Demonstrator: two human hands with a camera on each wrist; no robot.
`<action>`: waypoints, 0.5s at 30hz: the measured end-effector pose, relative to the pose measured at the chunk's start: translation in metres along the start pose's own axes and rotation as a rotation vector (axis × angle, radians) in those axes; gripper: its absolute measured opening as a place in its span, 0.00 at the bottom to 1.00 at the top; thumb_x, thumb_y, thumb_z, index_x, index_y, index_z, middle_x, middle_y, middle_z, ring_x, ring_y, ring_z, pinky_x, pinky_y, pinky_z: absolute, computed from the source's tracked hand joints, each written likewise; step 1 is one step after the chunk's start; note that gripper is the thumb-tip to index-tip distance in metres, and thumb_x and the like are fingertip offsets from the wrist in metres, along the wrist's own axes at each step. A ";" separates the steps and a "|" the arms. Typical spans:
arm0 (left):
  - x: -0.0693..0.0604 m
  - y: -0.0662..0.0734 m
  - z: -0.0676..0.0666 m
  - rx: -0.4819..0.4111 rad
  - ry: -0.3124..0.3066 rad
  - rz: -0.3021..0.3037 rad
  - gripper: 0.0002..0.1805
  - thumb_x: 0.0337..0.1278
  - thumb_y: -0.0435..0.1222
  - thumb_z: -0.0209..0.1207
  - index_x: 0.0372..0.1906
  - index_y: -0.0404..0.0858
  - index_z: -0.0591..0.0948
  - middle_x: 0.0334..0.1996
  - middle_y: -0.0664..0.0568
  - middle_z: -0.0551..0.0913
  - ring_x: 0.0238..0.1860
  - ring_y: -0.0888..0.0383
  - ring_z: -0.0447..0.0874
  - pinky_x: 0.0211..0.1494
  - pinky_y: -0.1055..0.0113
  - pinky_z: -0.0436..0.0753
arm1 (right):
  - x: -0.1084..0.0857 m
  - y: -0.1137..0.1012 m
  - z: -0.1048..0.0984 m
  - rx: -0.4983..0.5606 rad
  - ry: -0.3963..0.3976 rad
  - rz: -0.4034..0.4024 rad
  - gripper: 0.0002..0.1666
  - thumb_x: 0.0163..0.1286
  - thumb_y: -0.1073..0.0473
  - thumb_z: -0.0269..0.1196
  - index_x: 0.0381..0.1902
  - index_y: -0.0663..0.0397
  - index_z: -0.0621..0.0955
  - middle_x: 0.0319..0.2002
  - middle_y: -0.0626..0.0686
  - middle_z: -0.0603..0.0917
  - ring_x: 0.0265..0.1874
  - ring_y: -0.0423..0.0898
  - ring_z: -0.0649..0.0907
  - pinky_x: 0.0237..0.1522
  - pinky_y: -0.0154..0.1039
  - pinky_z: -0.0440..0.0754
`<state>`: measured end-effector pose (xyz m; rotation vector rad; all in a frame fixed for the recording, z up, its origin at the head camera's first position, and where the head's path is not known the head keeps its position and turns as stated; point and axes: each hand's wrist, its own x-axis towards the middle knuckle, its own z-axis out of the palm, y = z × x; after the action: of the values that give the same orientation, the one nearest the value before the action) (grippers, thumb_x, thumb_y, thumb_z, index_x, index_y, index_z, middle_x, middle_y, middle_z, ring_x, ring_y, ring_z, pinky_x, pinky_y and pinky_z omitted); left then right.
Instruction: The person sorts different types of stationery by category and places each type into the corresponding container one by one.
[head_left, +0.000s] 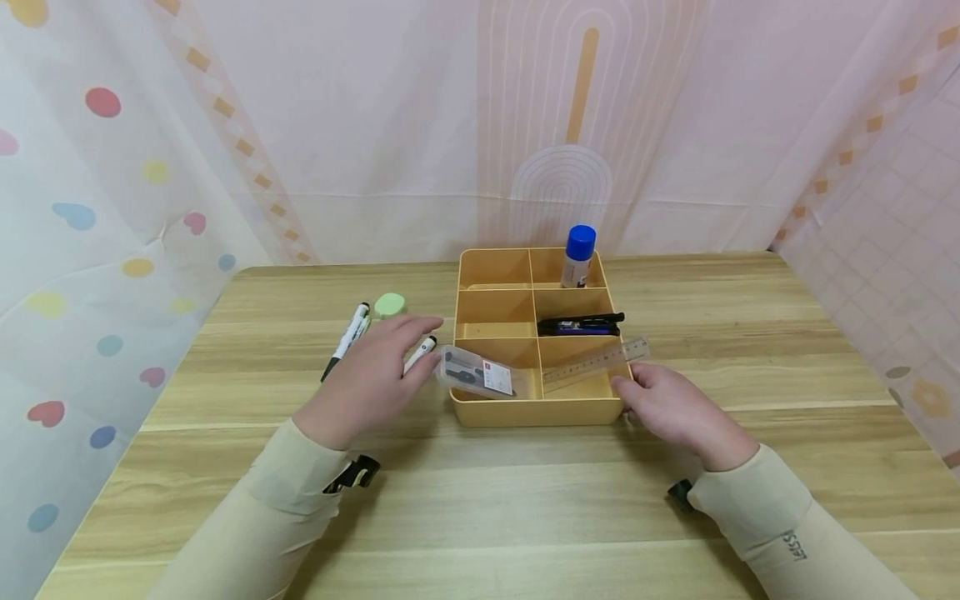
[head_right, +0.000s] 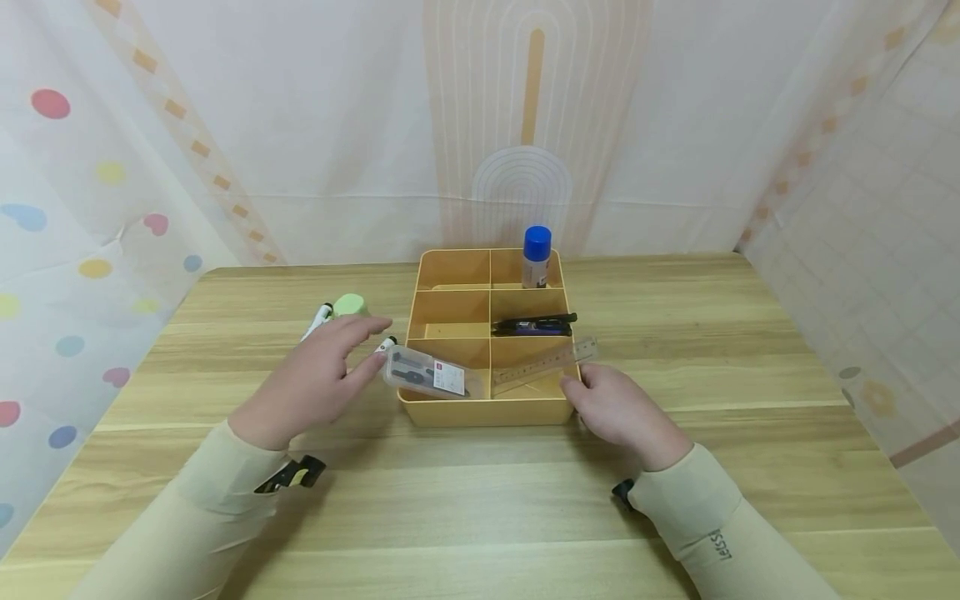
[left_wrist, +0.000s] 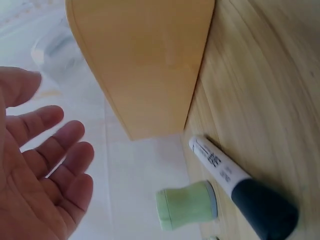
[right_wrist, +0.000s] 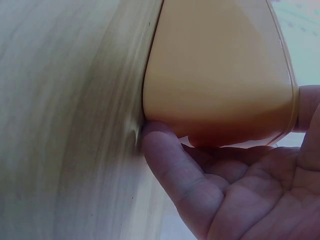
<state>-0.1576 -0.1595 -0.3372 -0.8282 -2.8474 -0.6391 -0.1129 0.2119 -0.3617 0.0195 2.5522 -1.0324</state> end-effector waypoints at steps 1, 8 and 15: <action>-0.001 -0.002 0.000 0.012 -0.004 -0.013 0.25 0.78 0.44 0.56 0.71 0.37 0.77 0.66 0.44 0.82 0.70 0.42 0.77 0.74 0.42 0.73 | 0.000 0.000 0.000 -0.002 0.000 -0.001 0.27 0.84 0.45 0.46 0.63 0.58 0.80 0.44 0.55 0.84 0.39 0.49 0.78 0.38 0.41 0.73; -0.010 -0.012 -0.003 0.059 -0.080 -0.131 0.27 0.75 0.42 0.59 0.73 0.36 0.76 0.69 0.41 0.79 0.73 0.40 0.74 0.75 0.41 0.73 | 0.000 0.001 0.000 -0.014 0.002 -0.008 0.29 0.84 0.45 0.46 0.66 0.58 0.79 0.48 0.56 0.85 0.42 0.50 0.80 0.41 0.41 0.75; -0.020 -0.017 -0.004 0.099 -0.161 -0.221 0.29 0.73 0.41 0.60 0.74 0.35 0.74 0.73 0.39 0.76 0.74 0.36 0.72 0.74 0.38 0.72 | -0.001 0.002 -0.001 -0.009 0.002 -0.026 0.29 0.85 0.45 0.45 0.66 0.60 0.79 0.47 0.56 0.85 0.41 0.50 0.79 0.39 0.41 0.74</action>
<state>-0.1493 -0.1839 -0.3440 -0.5791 -3.1166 -0.4679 -0.1121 0.2142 -0.3616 -0.0147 2.5645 -1.0311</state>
